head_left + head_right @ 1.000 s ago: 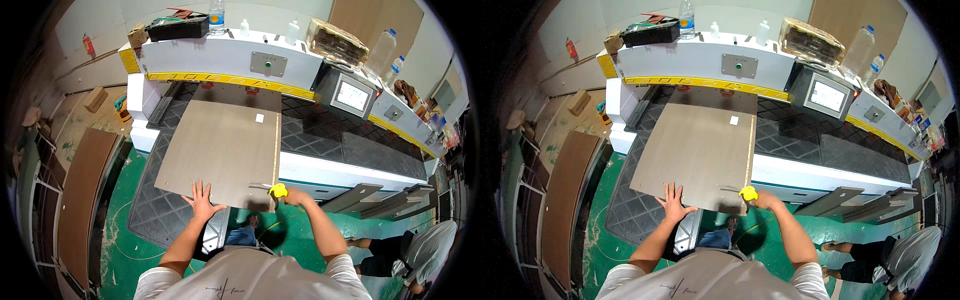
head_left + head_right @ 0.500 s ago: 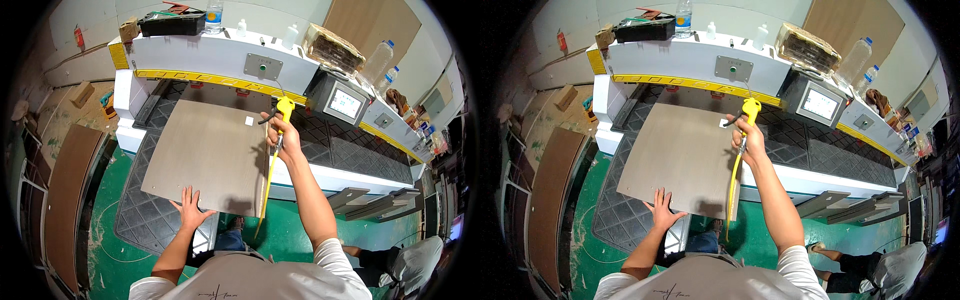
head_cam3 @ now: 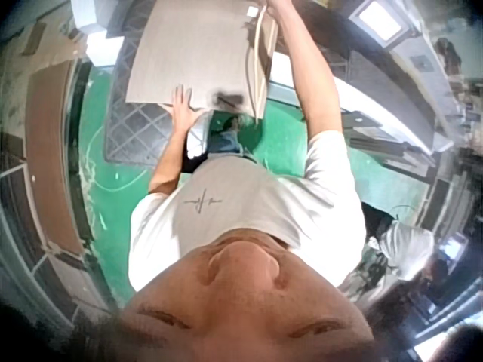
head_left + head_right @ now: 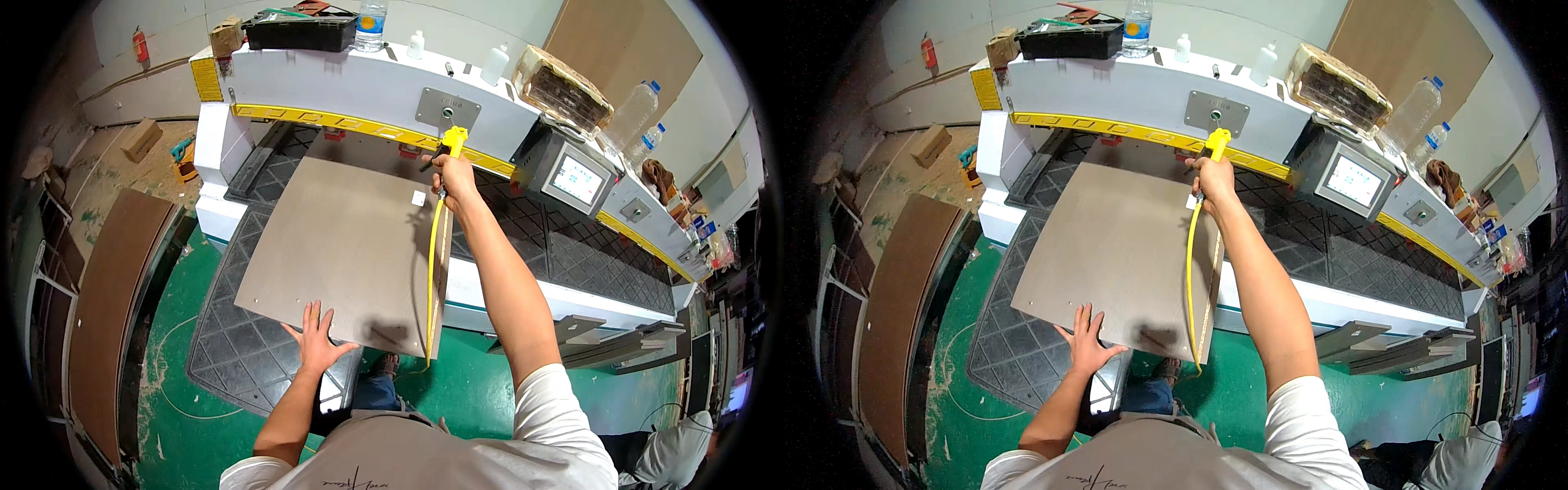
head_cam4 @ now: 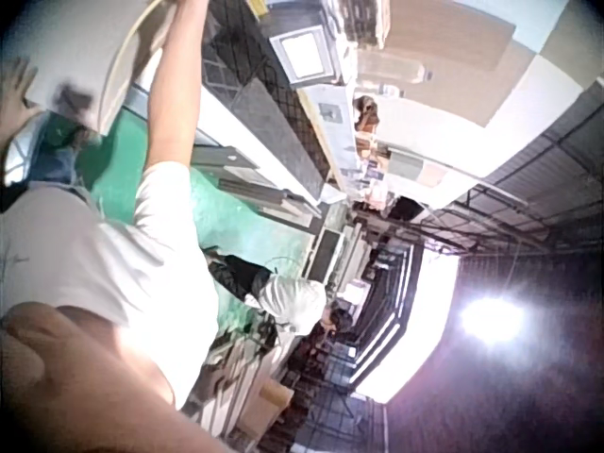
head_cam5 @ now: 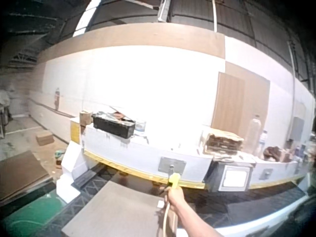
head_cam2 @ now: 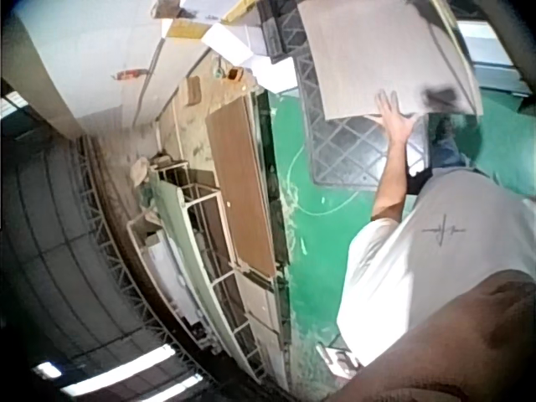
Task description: The person uses a yellow air blow gun to clean dust and debris from the edges and surfaces of large wood panels. They handle the panels by lifting, flipping, and repositioning them on a machine table and the floor to access different sides.
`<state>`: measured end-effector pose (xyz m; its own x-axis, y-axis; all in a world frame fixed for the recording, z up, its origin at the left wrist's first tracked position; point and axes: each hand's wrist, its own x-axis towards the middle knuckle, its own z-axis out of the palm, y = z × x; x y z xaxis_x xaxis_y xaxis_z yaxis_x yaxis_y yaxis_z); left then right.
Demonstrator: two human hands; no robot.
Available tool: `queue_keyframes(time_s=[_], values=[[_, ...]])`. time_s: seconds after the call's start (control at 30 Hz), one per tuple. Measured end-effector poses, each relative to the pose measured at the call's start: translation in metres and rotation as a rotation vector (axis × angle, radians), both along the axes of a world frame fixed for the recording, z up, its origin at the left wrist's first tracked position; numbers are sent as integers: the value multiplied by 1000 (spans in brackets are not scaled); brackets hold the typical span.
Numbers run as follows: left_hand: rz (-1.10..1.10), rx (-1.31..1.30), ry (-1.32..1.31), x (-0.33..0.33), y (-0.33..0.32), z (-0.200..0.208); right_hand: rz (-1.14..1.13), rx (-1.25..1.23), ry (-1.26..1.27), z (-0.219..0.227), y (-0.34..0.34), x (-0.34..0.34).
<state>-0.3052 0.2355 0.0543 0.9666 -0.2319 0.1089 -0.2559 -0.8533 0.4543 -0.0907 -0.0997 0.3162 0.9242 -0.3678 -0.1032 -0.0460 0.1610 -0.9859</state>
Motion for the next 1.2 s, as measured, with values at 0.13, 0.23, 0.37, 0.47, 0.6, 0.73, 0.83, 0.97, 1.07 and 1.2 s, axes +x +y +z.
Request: queue_keyframes(time_s=[0.13, 0.23, 0.37, 0.47, 0.6, 0.73, 0.83, 0.97, 1.07, 1.2], values=[[6, -16, -15, 1, 3, -3, 129, 84, 42, -32, 12, -33], [1, -14, -15, 1, 3, -5, 229, 139, 169, -63, 30, -89], [-12, 10, -18, 1, 1, -5, 407, -53, 399, -107, 49, -141], [-14, 31, -26, 0, 3, -13, 525, -249, 413, -141, 69, -173], [0, 46, -10, 0, 1, -8, 787, -606, 187, -149, 109, -221], [2, 148, -43, 4, 6, -31, 891, -606, 120, -156, 156, -241], [-1, 175, -37, 7, 8, -33, 911, -696, 92, -124, 161, -252], [8, 179, 3, 3, -2, -19, 857, -726, 200, -115, 123, -276], [17, 153, -18, 1, -8, -10, 795, -629, 274, -113, 76, -315], [44, 147, -12, -3, -14, -3, 684, -667, 456, -97, 18, -368]])
